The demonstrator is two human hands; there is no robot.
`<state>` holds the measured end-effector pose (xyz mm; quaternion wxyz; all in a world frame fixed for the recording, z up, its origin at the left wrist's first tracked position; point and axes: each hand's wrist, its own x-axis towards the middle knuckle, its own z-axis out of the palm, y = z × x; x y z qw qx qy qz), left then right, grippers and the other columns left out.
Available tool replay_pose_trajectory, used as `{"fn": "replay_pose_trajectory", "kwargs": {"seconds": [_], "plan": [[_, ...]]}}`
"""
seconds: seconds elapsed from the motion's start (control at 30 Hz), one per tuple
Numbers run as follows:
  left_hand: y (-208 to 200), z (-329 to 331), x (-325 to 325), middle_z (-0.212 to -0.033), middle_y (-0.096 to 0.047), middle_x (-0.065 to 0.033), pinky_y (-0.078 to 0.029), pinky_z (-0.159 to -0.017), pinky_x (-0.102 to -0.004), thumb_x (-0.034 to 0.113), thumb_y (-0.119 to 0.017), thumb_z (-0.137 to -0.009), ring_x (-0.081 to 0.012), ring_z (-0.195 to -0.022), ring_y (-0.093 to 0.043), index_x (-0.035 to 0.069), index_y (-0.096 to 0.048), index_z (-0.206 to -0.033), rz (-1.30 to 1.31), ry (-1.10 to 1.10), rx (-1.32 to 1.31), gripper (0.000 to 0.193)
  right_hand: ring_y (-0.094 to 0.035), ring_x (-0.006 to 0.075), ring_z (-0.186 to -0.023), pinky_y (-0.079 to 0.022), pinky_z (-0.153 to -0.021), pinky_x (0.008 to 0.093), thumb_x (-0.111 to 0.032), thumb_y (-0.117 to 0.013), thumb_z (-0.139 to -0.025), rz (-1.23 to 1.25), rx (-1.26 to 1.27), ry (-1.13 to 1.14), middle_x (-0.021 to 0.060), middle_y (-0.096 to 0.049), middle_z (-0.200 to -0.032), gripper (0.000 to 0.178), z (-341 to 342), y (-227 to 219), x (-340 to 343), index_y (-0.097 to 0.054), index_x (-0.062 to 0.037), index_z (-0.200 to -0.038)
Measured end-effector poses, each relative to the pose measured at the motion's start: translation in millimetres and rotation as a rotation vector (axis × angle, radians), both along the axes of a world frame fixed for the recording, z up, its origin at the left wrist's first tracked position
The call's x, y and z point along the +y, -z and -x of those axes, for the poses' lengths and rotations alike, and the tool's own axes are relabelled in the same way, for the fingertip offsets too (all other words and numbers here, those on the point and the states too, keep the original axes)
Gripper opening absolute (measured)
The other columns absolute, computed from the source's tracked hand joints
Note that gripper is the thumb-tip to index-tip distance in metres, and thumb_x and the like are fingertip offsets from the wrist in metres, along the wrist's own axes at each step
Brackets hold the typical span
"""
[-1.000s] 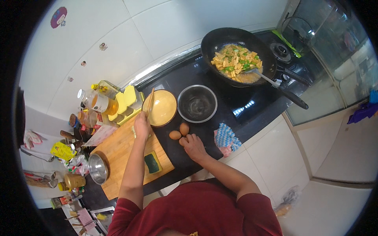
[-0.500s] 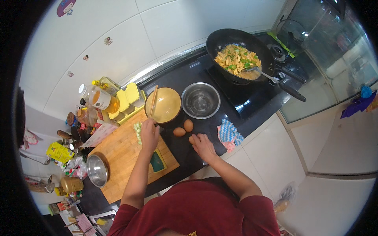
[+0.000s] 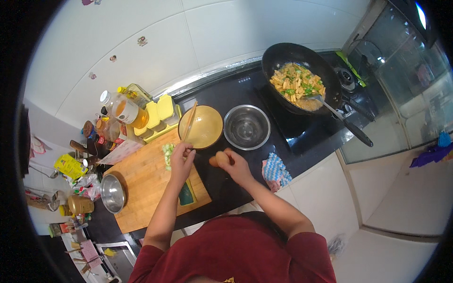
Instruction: The person stir-fries vegetables in a wok, retrieves eggs from the refrigerator, and cracks them into a bowl. They also fill a metal bowl with water from the sink and clean the cutting board with a sponge.
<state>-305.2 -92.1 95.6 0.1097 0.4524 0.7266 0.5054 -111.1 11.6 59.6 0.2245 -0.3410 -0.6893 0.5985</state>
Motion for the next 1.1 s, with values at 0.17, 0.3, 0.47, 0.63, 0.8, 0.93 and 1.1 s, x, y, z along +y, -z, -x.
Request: {"fn": "replay_pose_trajectory", "kwargs": {"seconds": [0.17, 0.3, 0.47, 0.63, 0.8, 0.93, 1.1], "plan": [[-2, 4, 22, -0.085, -0.059, -0.0131, -0.048, -0.063, -0.0354, -0.001, -0.067, -0.079, -0.0268, -0.071, -0.059, 0.001, -0.061, -0.096, 0.031, 0.022, 0.094, 0.018, -0.065, 0.0185, -0.081, -0.053, -0.074, 0.0300, -0.023, -0.056, -0.097, 0.892, 0.307, -0.133, 0.0091, -0.065, -0.096, 0.026, 48, -20, 62, -0.061, -0.0011, -0.110], [8, 1, 26, -0.088, -0.061, -0.0126, -0.048, -0.063, -0.0349, 0.000, -0.068, -0.079, -0.0261, -0.067, -0.059, 0.001, -0.060, -0.096, 0.112, -0.040, 0.093, 0.019, -0.065, 0.0191, -0.080, -0.054, -0.071, 0.0300, -0.025, -0.055, -0.097, 0.904, 0.311, -0.146, 0.0093, -0.065, -0.095, 0.026, 69, -29, 84, -0.059, -0.0017, -0.109], [-3, -1, 32, -0.109, -0.062, -0.0125, -0.050, -0.068, -0.0328, 0.000, -0.069, -0.080, -0.0226, -0.079, -0.060, 0.003, -0.059, -0.116, 0.039, -0.088, 0.004, 0.038, -0.065, 0.0171, -0.079, -0.053, -0.066, 0.0287, -0.024, -0.056, -0.096, 0.808, 0.257, -0.242, 0.0082, -0.066, -0.093, 0.028, 85, -25, 105, -0.061, -0.0007, -0.111], [-24, 18, 51, -0.102, -0.058, -0.0080, -0.047, -0.070, -0.0260, -0.003, -0.067, -0.080, -0.0145, -0.080, -0.057, 0.005, -0.056, -0.127, -0.133, 0.010, 0.092, 0.049, -0.062, 0.0137, -0.076, -0.051, -0.067, 0.0263, -0.022, -0.058, -0.095, 0.571, 0.136, -0.330, 0.0056, -0.066, -0.096, 0.029, 102, -34, 111, -0.063, -0.0017, -0.115], [13, 26, 30, -0.097, -0.060, -0.0094, -0.049, -0.067, -0.0272, -0.004, -0.067, -0.081, -0.0172, -0.078, -0.058, 0.003, -0.060, -0.118, -0.083, -0.133, -0.112, 0.039, -0.062, 0.0113, -0.083, -0.051, -0.075, 0.0270, -0.020, -0.069, -0.088, -0.149, -0.028, -0.303, 0.0052, -0.067, -0.096, 0.038, 85, -48, 88, -0.061, 0.0006, -0.119], [27, 10, -2, -0.090, -0.059, -0.0048, -0.048, -0.070, -0.0259, -0.002, -0.064, -0.087, -0.0119, -0.078, -0.057, 0.001, -0.060, -0.112, 0.014, -0.184, -0.132, 0.026, -0.058, 0.0347, -0.105, -0.048, -0.089, 0.0391, -0.012, -0.074, -0.078, -0.583, 0.107, -0.401, 0.0170, -0.059, -0.113, 0.047, 22, -48, 34, -0.057, -0.0030, -0.122], [36, -12, -21, -0.088, -0.059, -0.0043, -0.047, -0.069, -0.0257, -0.001, -0.065, -0.086, -0.0110, -0.078, -0.057, 0.001, -0.061, -0.110, 0.067, -0.140, -0.208, 0.024, -0.056, 0.0342, -0.104, -0.051, -0.086, 0.0413, -0.010, -0.070, -0.080, -0.693, -0.120, -0.557, 0.0139, -0.054, -0.115, 0.047, -34, 9, -12, -0.053, -0.0074, -0.124]]}}
